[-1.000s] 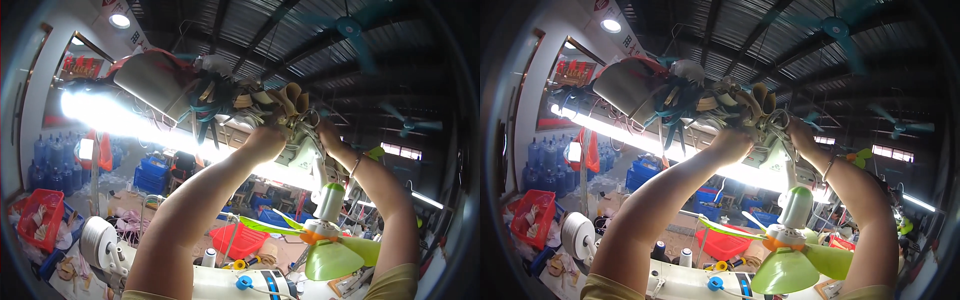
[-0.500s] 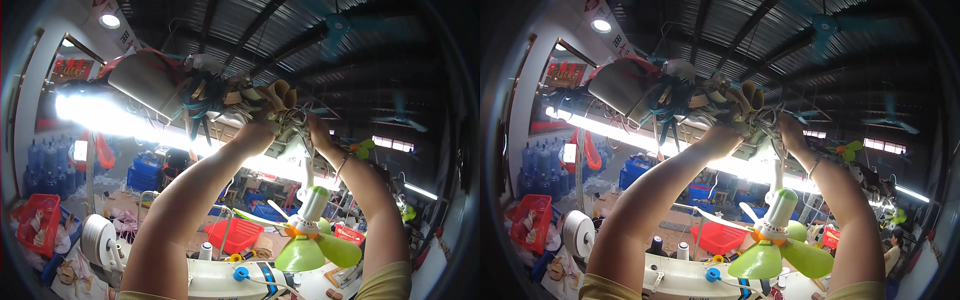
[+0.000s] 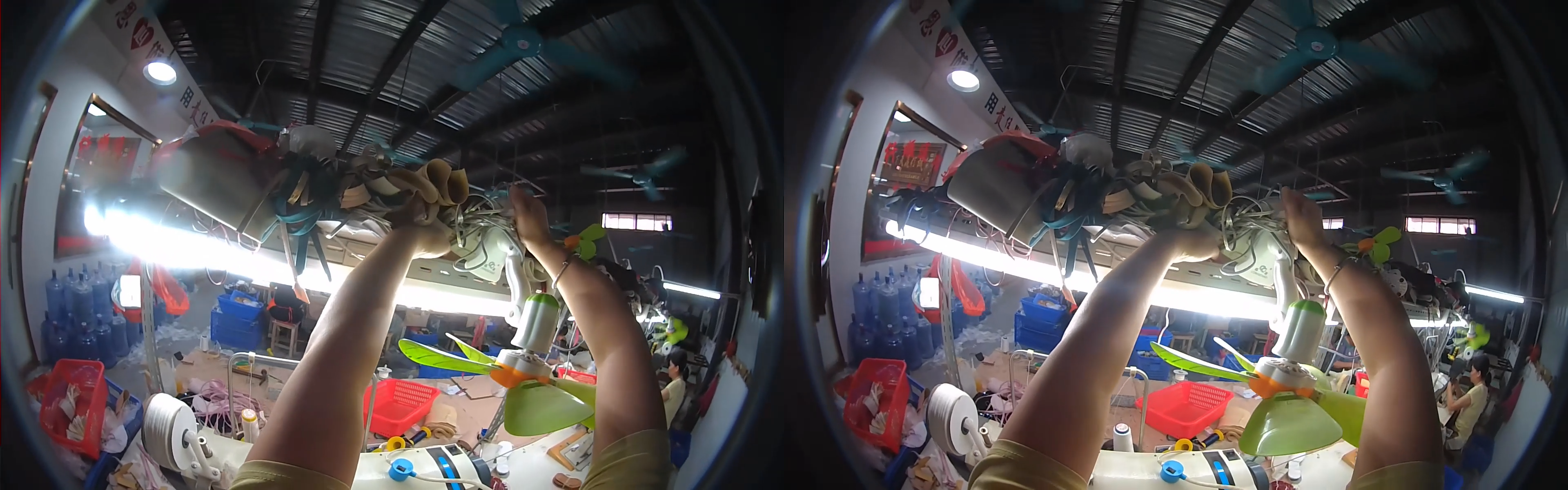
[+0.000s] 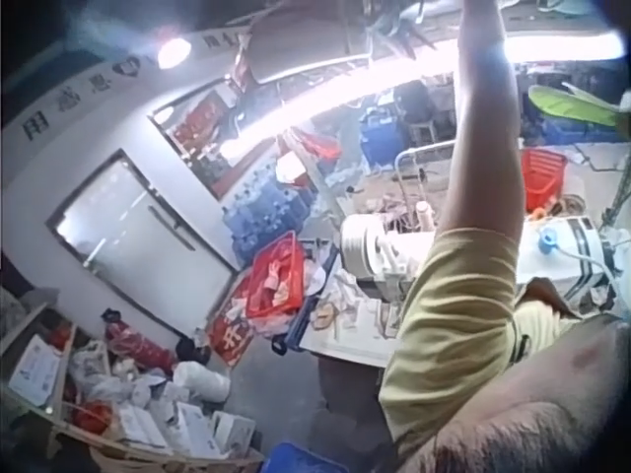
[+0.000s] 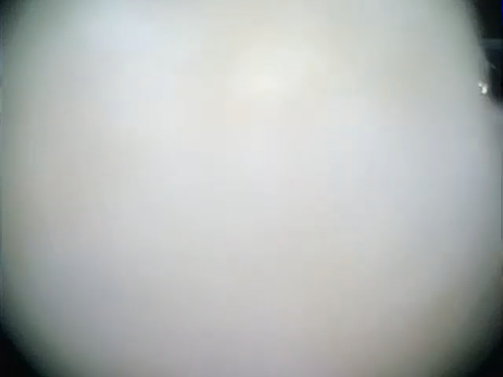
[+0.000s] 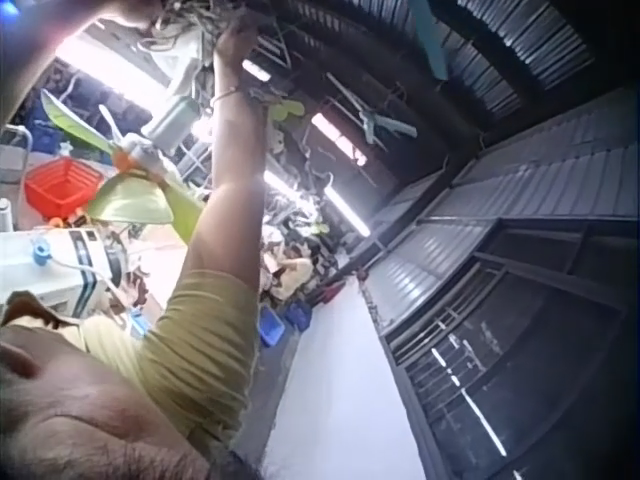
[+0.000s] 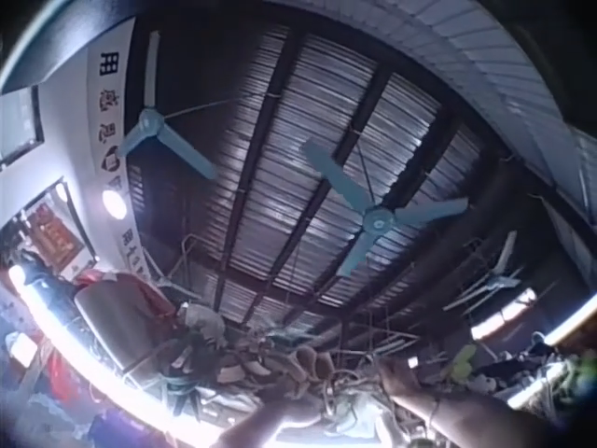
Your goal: The worker is using an industrial sewing machine to stitch together components of a shoe.
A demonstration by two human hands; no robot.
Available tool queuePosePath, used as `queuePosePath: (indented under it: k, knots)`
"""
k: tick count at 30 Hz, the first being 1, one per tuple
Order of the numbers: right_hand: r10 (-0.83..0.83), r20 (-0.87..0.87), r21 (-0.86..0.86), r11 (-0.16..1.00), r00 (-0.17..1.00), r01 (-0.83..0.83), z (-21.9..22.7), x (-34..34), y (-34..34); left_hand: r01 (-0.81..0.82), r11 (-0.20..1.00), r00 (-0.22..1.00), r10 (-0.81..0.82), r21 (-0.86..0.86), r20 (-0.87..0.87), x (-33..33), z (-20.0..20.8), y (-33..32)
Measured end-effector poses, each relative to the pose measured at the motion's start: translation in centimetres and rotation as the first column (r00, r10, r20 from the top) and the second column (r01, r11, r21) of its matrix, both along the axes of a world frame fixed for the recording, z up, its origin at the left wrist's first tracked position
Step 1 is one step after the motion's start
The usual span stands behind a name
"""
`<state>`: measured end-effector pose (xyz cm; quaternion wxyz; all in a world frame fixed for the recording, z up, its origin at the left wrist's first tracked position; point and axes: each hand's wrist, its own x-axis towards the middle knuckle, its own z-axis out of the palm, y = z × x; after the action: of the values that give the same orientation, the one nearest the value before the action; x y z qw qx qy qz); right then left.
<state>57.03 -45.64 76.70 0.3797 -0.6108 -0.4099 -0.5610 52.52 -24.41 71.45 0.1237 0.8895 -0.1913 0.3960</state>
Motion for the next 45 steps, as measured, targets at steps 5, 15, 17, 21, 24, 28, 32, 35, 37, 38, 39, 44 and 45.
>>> queuePosePath:
  k: [5, 15, 17, 21, 24, 28, 32, 35, 37, 38, 39, 44, 45]
  knots:
    - [0.124, -0.120, 0.104, 0.988, 0.985, -0.112, 0.3, 2.3, -1.4, 0.306, 0.898, 0.765, -0.429, -0.316, -0.479, 2.0, 1.2, 0.1]
    - [-0.286, 0.558, -0.145, 0.891, 0.779, 0.431, 0.0, 2.6, -0.1, -0.050, 0.874, 0.993, -0.007, 0.483, 0.116, 2.6, 1.7, 1.1]
    - [-0.275, 0.608, -0.198, 0.856, 0.745, 0.477, -0.1, 2.2, 0.9, -0.046, 0.881, 0.997, 0.013, 0.472, 0.073, 2.0, 2.2, 1.4]
    - [-0.259, 0.664, -0.252, 0.806, 0.701, 0.536, -0.4, 1.3, 3.0, -0.028, 0.893, 0.999, 0.039, 0.449, -0.015, 0.8, 3.0, 1.7]
    - [-0.255, 0.640, -0.376, 0.719, 0.725, 0.585, 1.2, 3.0, 3.9, -0.024, 0.902, 0.995, 0.062, 0.431, -0.074, 0.9, 3.5, 1.7]
    - [-0.340, 0.524, -0.446, 0.672, 0.781, 0.591, 1.2, 2.5, 5.6, -0.036, 0.926, 0.980, 0.107, 0.376, -0.169, 0.3, 3.6, 2.5]
    - [-0.322, 0.626, -0.275, 0.761, 0.710, 0.587, 0.9, 2.8, 3.4, 0.049, 0.982, 0.932, 0.021, 0.183, -0.363, 0.2, 3.5, 1.6]
    - [-0.368, 0.565, -0.353, 0.702, 0.739, 0.619, 1.1, 3.4, 3.8, -0.100, 0.970, 0.866, 0.194, 0.220, -0.462, -2.7, 3.0, 1.3]
    - [-0.133, -0.013, -0.420, 0.900, 0.991, 0.115, 0.2, 1.1, 5.2, -0.135, 0.953, 0.934, 0.214, 0.271, -0.286, -1.0, 2.6, 2.1]
    - [0.126, -0.448, -0.229, 0.941, 0.885, -0.250, -0.5, -1.0, 5.6, -0.132, 0.953, 0.935, 0.212, 0.274, -0.285, -1.2, 2.7, 2.0]
    - [0.136, -0.416, -0.345, 0.891, 0.899, -0.294, 0.0, 1.4, 4.8, -0.071, 0.953, 0.938, 0.163, 0.293, -0.306, -1.5, 2.9, 1.9]
    - [0.045, -0.407, -0.302, 0.936, 0.912, -0.181, -0.5, 0.6, 5.0, -0.111, 0.956, 0.984, 0.068, 0.273, 0.164, 0.2, 2.4, 2.2]
    - [0.044, -0.434, -0.283, 0.942, 0.900, -0.183, -0.5, 0.7, 5.1, -0.108, 0.951, 0.985, 0.062, 0.290, 0.164, -1.2, 2.9, 1.8]
